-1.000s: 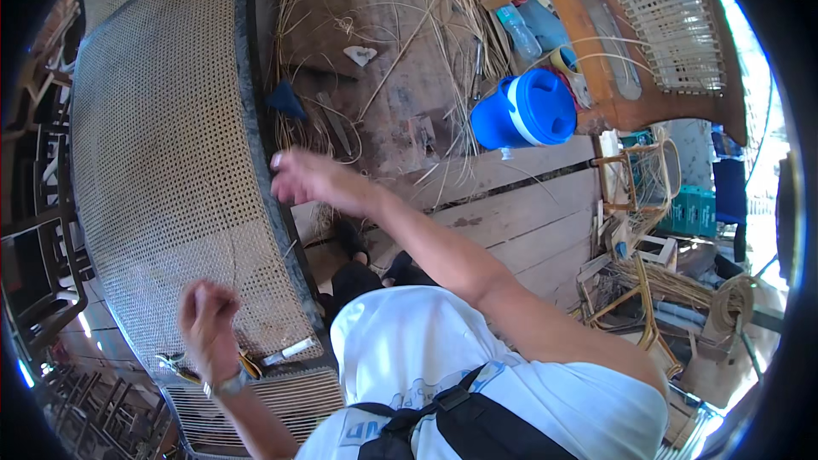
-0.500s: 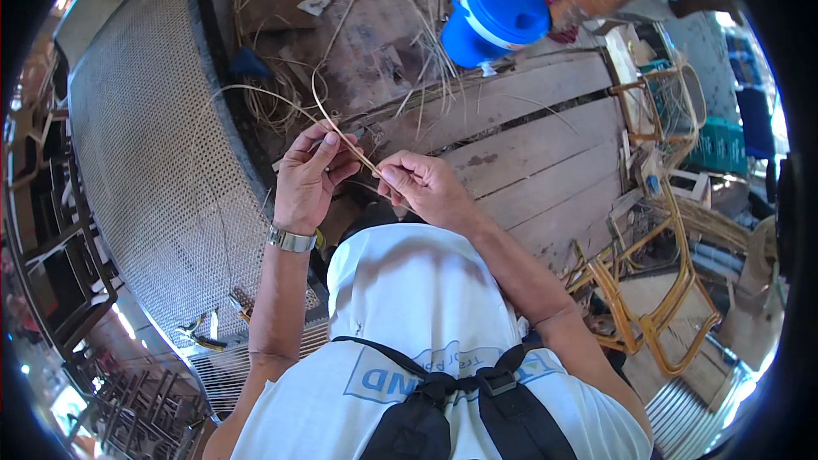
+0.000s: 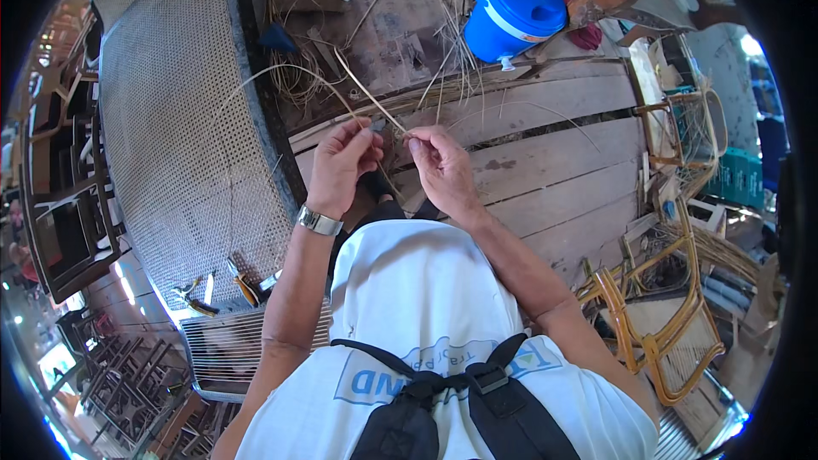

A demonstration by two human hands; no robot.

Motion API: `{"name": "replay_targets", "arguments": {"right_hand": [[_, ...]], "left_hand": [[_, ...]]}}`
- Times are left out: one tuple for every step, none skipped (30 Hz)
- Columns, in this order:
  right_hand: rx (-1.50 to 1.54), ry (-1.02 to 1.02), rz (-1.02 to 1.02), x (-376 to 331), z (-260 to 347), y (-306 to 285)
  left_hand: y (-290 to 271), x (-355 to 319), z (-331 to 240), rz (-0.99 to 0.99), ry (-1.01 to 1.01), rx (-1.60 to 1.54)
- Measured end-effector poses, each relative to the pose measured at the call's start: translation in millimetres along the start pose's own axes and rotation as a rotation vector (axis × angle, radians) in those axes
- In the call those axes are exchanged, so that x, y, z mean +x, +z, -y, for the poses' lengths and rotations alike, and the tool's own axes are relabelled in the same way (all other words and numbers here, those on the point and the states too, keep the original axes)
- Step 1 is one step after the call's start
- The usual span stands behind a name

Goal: Repairing the back of a rattan chair by weaving thin rattan strips through the frame using various hand tools.

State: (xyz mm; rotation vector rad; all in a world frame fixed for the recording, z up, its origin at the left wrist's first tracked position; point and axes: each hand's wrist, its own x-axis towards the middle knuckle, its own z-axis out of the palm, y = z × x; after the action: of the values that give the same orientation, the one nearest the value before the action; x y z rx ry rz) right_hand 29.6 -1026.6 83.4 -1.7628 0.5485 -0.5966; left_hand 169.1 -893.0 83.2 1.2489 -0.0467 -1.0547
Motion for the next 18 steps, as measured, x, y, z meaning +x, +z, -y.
{"name": "replay_targets", "arguments": {"right_hand": [[-0.051, -0.15, -0.064, 4, -6, 1], [-0.05, -0.153, -0.062, 6, -9, 0], [0.108, 0.011, -0.012, 8, -11, -1], [0.268, 0.175, 0.036, 9, -13, -2], [0.246, 0.152, 0.064, 8, -16, -5], [0.248, 0.152, 0.064, 11, -17, -11], [0.274, 0.211, 0.121, 9, -11, -15], [0.3, 0.265, 0.176, 10, -8, -16], [0.299, 0.258, 0.191, 7, -8, -15], [0.305, 0.26, 0.196, 7, -6, -16], [0.342, 0.367, 0.257, 7, 0, -20], [0.38, 0.474, 0.316, 5, 2, -25], [0.379, 0.481, 0.315, 0, 0, -33], [0.329, 0.445, 0.321, -3, -4, -46], [0.282, 0.41, 0.317, -8, -7, -62], [0.219, 0.49, 0.364, -13, -10, -84], [0.156, 0.57, 0.408, -21, -14, -109], [0.139, 0.567, 0.4, -30, -18, -132]], "left_hand": [[3, -3, 8, -0.002, 0.004, -0.001], [8, -7, 18, -0.32, 0.407, 0.756], [12, -10, 24, -0.64, 0.805, 1.514], [16, -13, 23, -0.642, 0.808, 1.515], [19, -16, 19, -0.44, 0.812, 1.294], [24, -18, 15, -0.244, 0.803, 1.068], [32, -23, 12, -0.218, 0.682, 0.957], [36, -20, 12, -0.225, 0.678, 0.961], [41, -14, 12, -0.137, 0.517, 0.663], [42, -7, 12, -0.054, 0.354, 0.364], [41, -2, 10, -0.066, 0.41, 0.428], [39, -1, 4, -0.065, 0.402, 0.429], [40, -4, -11, -0.111, 0.356, 0.265], [36, -2, -26, -0.15, 0.311, 0.104], [20, 7, -39, -0.203, 0.339, 0.062], [-5, 15, -56, -0.263, 0.368, 0.022], [-32, 23, -72, -0.274, 0.401, 0.027], [-65, 31, -90, -0.287, 0.433, 0.028]]}}
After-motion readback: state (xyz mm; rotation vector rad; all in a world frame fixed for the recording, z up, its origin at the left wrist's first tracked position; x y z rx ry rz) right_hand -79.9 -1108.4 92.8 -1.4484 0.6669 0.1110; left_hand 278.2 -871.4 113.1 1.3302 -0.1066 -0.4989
